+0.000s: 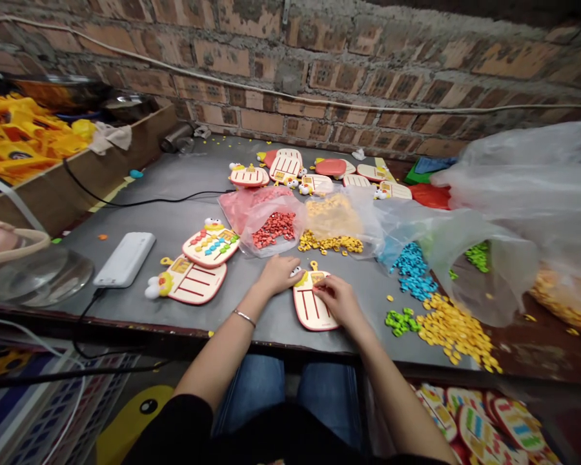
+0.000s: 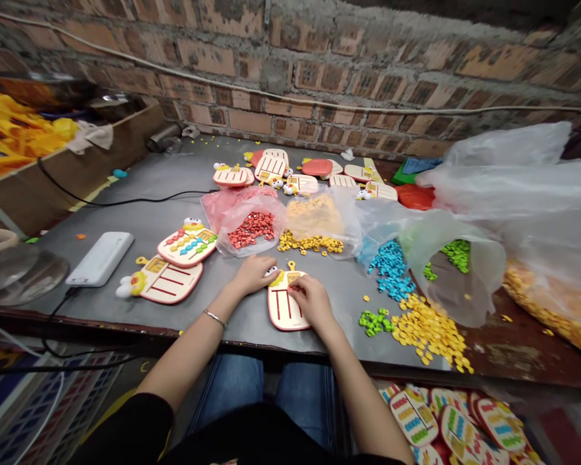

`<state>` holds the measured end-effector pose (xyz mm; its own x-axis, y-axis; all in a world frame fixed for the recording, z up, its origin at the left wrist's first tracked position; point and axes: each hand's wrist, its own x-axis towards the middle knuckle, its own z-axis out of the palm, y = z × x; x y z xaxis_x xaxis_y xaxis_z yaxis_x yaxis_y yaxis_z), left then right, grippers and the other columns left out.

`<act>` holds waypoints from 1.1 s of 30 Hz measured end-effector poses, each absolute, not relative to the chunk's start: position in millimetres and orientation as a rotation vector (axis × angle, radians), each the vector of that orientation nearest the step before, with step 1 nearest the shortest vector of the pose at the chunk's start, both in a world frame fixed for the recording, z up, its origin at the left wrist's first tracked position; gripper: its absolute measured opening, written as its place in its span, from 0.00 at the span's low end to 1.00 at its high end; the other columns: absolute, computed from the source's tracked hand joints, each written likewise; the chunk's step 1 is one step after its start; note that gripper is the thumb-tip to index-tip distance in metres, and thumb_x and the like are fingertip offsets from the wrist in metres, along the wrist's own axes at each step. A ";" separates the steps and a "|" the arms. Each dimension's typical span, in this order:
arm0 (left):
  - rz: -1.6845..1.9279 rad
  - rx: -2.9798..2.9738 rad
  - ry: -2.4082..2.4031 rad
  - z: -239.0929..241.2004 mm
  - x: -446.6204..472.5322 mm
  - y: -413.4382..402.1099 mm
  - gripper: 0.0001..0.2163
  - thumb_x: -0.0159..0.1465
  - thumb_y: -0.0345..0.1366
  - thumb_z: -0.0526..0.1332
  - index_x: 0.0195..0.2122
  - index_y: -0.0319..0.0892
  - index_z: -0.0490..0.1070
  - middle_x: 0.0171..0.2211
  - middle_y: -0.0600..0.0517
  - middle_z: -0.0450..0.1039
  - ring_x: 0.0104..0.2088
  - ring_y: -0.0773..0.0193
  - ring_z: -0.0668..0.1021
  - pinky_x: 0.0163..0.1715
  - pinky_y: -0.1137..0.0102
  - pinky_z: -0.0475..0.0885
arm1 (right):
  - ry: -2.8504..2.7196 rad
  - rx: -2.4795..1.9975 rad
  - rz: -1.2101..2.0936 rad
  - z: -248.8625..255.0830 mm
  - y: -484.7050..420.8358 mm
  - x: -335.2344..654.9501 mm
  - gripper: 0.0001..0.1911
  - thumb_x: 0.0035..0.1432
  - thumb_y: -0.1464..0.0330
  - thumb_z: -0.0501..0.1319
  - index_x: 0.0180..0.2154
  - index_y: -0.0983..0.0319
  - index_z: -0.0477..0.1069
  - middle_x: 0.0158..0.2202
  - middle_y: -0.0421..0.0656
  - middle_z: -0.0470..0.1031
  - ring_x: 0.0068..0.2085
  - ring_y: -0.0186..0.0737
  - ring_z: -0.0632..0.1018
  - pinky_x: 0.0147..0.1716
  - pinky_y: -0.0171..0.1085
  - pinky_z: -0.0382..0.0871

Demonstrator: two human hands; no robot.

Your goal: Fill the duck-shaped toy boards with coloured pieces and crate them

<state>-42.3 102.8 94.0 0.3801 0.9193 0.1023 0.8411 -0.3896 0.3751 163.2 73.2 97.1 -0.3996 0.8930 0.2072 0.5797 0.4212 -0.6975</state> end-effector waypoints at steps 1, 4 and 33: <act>0.436 2.380 1.559 93.7 -42.1 102.8 0.11 0.66 0.43 0.53 0.35 0.43 0.69 0.35 0.50 0.75 0.38 0.60 0.75 0.39 0.66 0.62 | -2.122 -1.213 0.735 96.8 73.5 157.5 0.03 0.58 0.69 0.61 0.32 0.60 0.73 0.32 0.44 0.75 0.36 0.42 0.74 0.37 0.39 0.66; 0.449 2.380 1.570 94.1 -41.8 102.5 0.11 0.66 0.44 0.53 0.35 0.43 0.69 0.35 0.50 0.76 0.38 0.59 0.75 0.40 0.66 0.62 | -2.206 -1.069 0.821 96.7 70.8 142.4 0.03 0.56 0.71 0.62 0.29 0.60 0.73 0.30 0.43 0.75 0.33 0.41 0.74 0.36 0.39 0.65; 0.487 2.379 1.588 98.4 -41.3 100.4 0.13 0.65 0.44 0.55 0.41 0.42 0.71 0.41 0.47 0.76 0.42 0.55 0.76 0.42 0.62 0.64 | -2.278 -0.961 0.589 112.4 182.1 82.4 0.11 0.58 0.74 0.57 0.42 0.62 0.74 0.40 0.47 0.72 0.41 0.41 0.73 0.42 0.38 0.66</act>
<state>-41.3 100.4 98.4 0.3543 0.9244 0.1410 0.8447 -0.3811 0.3759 82.4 182.1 112.4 -0.5646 0.7493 0.3459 0.4876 0.6410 -0.5927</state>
